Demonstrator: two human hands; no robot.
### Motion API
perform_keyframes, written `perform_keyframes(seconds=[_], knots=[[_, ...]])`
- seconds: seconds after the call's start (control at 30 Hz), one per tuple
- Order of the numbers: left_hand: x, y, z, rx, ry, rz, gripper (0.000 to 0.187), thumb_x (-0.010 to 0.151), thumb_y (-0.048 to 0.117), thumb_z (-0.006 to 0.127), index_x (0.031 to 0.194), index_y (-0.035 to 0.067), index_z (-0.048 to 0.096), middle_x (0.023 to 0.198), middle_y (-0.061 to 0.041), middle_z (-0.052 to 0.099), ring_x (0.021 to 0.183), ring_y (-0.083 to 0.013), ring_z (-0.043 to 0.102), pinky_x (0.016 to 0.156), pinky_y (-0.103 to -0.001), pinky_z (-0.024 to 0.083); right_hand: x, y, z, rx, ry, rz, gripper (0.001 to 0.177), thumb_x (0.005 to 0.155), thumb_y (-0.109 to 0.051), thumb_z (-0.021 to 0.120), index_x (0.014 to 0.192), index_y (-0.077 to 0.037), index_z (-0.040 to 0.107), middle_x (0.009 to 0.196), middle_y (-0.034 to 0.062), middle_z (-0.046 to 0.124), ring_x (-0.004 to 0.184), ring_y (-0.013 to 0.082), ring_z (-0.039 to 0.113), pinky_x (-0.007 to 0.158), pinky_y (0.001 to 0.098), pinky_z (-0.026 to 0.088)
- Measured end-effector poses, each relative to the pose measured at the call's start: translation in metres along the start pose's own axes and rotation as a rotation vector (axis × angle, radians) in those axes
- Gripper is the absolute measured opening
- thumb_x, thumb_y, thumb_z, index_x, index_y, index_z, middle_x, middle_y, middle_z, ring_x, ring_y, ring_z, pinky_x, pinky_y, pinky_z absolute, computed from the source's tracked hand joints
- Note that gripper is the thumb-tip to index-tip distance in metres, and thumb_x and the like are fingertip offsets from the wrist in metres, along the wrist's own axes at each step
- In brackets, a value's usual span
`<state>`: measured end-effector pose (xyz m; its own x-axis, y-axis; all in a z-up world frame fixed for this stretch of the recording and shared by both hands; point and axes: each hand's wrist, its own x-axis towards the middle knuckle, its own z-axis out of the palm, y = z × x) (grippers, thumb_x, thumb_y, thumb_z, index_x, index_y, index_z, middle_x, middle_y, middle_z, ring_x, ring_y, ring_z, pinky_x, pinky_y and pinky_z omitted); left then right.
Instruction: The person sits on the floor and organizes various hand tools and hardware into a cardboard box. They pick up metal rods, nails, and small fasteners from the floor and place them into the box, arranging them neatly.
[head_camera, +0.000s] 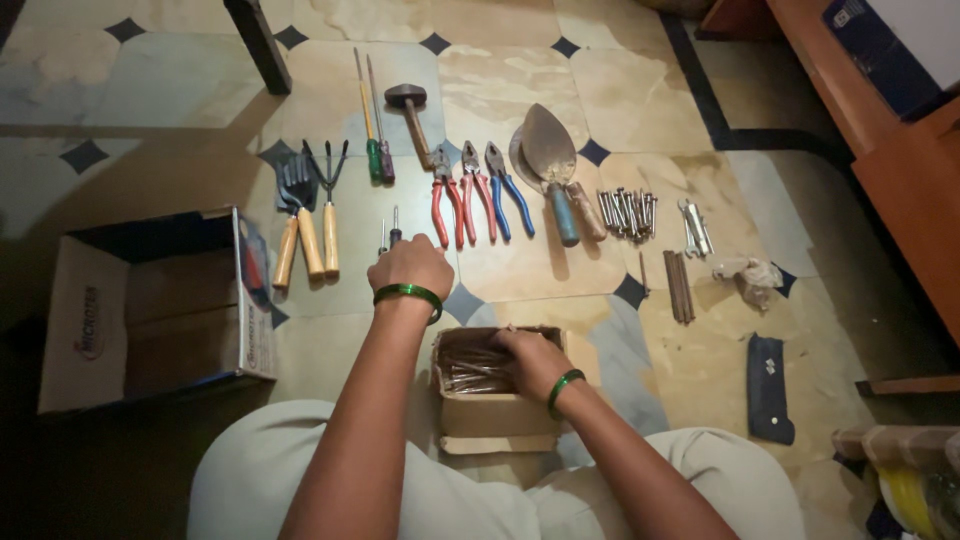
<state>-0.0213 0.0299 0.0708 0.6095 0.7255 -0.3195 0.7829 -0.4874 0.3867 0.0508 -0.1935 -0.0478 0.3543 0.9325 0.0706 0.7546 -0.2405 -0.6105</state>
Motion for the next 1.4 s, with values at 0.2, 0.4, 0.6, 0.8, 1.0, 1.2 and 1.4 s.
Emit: perform_keyframes(seconds=[0.2,0.4,0.6,0.8,1.0,1.2,1.4], knots=[[0.003,0.002,0.007,0.021,-0.034,0.005,0.034,0.101,0.036,0.052,0.118,0.013,0.071,0.121,-0.016,0.071,0.113,-0.0373,0.068,0.094,-0.05,0.055,0.0,-0.016,-0.017,-0.212,-0.102,0.261,0.022,0.081,-0.006,0.069,0.101,-0.012,0.076,0.1,0.017,0.074,0.096,0.0374,0.07,0.084,0.0465,0.055],[-0.001,0.008,0.017,0.165,-0.204,0.07,0.037,0.101,0.037,0.052,0.125,0.014,0.07,0.131,-0.014,0.068,0.122,-0.0349,0.065,0.101,-0.05,0.05,0.0,-0.012,-0.009,-0.066,-0.268,0.224,0.023,0.077,-0.016,0.079,0.098,-0.011,0.076,0.097,0.0149,0.075,0.091,0.0351,0.072,0.08,0.0435,0.057],[-0.007,0.015,0.02,0.202,-0.294,0.052,0.038,0.102,0.037,0.052,0.127,0.014,0.07,0.134,-0.014,0.067,0.124,-0.034,0.065,0.102,-0.048,0.052,0.006,0.005,-0.006,0.072,-0.344,0.125,0.013,0.073,-0.01,0.076,0.086,-0.011,0.079,0.09,0.0119,0.078,0.086,0.0288,0.076,0.077,0.0381,0.059],[-0.008,0.014,0.019,0.232,-0.288,0.065,0.036,0.102,0.032,0.051,0.126,0.014,0.07,0.132,-0.015,0.069,0.122,-0.0335,0.066,0.102,-0.047,0.052,0.006,0.005,-0.011,-0.078,-0.376,0.3,0.019,0.071,-0.006,0.077,0.089,-0.011,0.08,0.09,0.0156,0.075,0.085,0.0319,0.072,0.076,0.0411,0.057],[-0.008,0.011,0.02,0.217,-0.272,0.071,0.037,0.102,0.036,0.051,0.124,0.014,0.071,0.131,-0.014,0.068,0.122,-0.0338,0.065,0.102,-0.048,0.051,0.002,0.018,-0.049,-0.112,-0.027,0.276,0.023,0.077,0.001,0.069,0.096,-0.007,0.08,0.094,0.0201,0.074,0.088,0.0365,0.073,0.081,0.0425,0.058],[-0.006,0.014,0.022,0.213,-0.293,0.066,0.035,0.097,0.028,0.055,0.123,0.014,0.072,0.132,-0.014,0.069,0.122,-0.0331,0.066,0.103,-0.048,0.05,-0.006,0.019,-0.03,-0.093,-0.089,0.138,0.042,0.065,0.008,0.063,0.103,-0.005,0.078,0.099,0.0231,0.074,0.092,0.0381,0.073,0.082,0.0432,0.059],[-0.004,0.012,0.024,0.207,-0.296,0.051,0.035,0.094,0.026,0.057,0.124,0.013,0.073,0.132,-0.015,0.069,0.122,-0.0328,0.066,0.102,-0.047,0.051,0.0,0.009,0.011,-0.465,-0.208,0.219,0.013,0.075,0.001,0.066,0.086,-0.003,0.072,0.093,0.0237,0.072,0.089,0.0395,0.072,0.078,0.0479,0.058]])
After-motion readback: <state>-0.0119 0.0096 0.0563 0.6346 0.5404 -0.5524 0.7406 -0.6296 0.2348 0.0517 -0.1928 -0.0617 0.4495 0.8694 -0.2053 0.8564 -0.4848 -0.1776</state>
